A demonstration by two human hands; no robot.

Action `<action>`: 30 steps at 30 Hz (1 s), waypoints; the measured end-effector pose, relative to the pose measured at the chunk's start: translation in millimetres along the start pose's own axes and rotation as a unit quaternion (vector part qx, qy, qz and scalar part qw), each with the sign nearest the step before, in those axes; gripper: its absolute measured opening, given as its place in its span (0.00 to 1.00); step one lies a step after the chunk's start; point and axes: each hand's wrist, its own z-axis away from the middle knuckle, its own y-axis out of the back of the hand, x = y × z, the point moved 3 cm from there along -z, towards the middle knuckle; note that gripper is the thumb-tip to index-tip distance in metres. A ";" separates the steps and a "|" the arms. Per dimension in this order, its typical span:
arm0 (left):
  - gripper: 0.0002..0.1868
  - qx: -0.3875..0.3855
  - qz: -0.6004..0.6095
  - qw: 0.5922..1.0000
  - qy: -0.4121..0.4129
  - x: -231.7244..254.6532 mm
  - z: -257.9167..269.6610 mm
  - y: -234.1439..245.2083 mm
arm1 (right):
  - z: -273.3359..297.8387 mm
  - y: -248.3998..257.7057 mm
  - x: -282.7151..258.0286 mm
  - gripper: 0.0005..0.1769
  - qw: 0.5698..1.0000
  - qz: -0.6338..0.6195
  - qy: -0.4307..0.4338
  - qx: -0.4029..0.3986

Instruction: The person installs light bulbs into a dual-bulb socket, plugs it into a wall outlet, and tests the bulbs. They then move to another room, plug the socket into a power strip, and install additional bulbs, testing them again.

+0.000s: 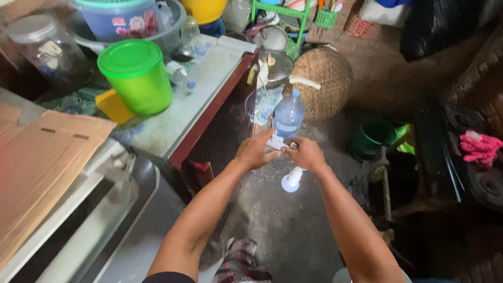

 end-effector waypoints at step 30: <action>0.39 0.065 -0.002 0.998 0.011 -104.3 -232.8 48.9 | -275.3 85.7 -32.0 0.25 0.989 0.111 0.060 -0.082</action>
